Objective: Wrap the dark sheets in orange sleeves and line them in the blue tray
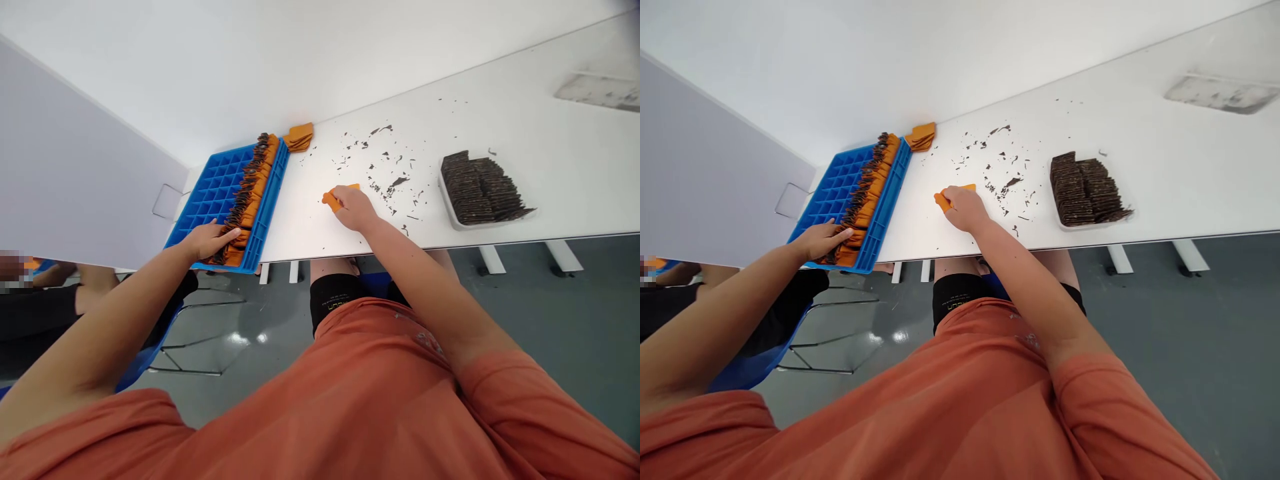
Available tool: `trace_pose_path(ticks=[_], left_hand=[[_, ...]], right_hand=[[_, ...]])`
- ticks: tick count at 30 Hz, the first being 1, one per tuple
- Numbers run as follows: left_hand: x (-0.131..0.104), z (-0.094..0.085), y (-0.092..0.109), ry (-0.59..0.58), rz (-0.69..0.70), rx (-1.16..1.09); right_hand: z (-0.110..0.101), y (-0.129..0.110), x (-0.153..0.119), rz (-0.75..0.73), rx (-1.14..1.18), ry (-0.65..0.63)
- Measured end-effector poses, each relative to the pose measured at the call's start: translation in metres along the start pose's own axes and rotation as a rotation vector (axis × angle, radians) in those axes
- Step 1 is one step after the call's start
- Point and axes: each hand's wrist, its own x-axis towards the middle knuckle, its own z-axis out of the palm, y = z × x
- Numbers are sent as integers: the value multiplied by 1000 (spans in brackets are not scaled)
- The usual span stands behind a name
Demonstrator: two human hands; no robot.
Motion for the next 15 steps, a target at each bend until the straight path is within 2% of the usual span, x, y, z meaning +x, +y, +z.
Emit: trace_pose_path(ticks=[9,15], left_hand=[[1,0,5,33,25,-40],[-23,5,3,167,30,-40]], right_hand=[[-2,-2,-1,-28,2,1],[0,-2,3,-62,0,32]])
